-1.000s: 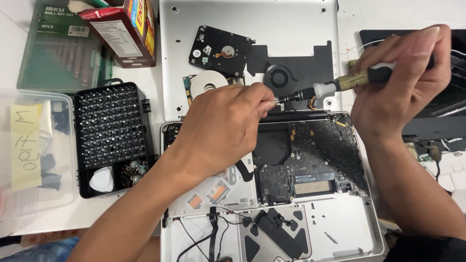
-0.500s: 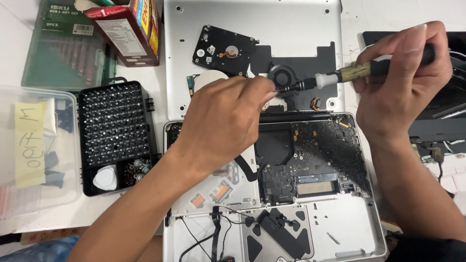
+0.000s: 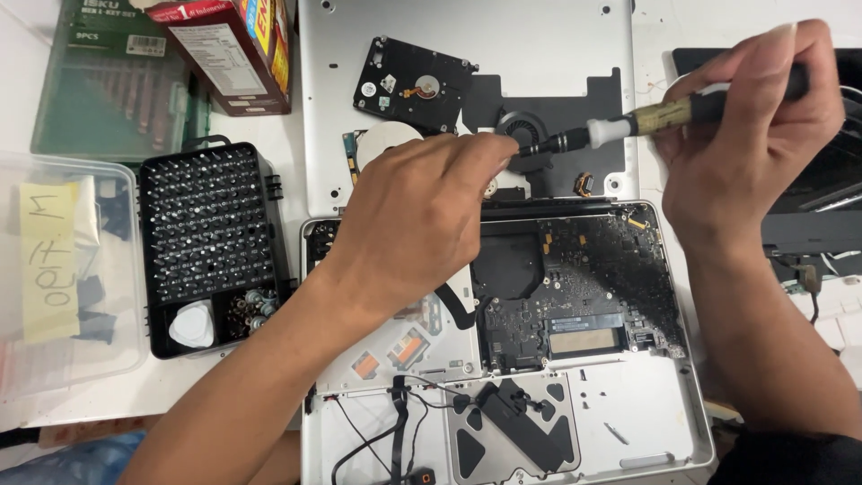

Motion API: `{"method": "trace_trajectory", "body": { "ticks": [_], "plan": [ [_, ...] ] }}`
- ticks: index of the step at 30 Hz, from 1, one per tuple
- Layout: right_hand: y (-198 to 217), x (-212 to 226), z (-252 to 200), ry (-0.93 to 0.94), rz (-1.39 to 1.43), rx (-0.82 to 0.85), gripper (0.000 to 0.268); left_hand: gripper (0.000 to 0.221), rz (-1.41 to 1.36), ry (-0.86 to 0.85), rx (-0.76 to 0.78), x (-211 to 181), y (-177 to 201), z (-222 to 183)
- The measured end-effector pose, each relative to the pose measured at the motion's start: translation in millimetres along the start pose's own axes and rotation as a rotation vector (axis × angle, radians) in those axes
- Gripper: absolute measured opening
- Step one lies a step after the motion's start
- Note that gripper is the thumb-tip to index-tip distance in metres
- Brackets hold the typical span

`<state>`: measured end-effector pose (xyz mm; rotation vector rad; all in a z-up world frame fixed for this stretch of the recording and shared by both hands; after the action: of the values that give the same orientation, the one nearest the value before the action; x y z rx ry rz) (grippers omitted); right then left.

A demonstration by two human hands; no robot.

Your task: Disassembling a laptop by unscrewing multiple small screws from the motherboard using a precision screwdriver.

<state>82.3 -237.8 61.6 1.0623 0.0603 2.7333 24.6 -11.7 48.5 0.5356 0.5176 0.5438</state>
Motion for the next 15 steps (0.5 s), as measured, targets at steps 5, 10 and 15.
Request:
{"method": "trace_trajectory", "body": {
  "ticks": [5, 10, 15],
  "plan": [
    [0, -4, 2, -0.078, 0.091, 0.018, 0.043, 0.021, -0.066, 0.054, 0.036, -1, 1, -1],
    [5, -11, 0, -0.020, 0.209, 0.137, 0.026, 0.028, -0.130, 0.092, 0.084, 0, 1, 0],
    [31, -36, -11, -0.096, 0.197, 0.089, 0.027, 0.025, -0.186, 0.083, 0.085, -4, 1, 0]
  ]
}}
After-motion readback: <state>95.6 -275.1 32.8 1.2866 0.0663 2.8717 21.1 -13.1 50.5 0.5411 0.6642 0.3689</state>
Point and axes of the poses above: each hand's wrist, its own z-axis towards the middle knuckle, its own y-axis out of the back of the hand, x = y × z, the point moved 4 cm from there along z, towards the middle knuckle, and after that the axes turned 3 degrees about -x, right-handed, at the moved point
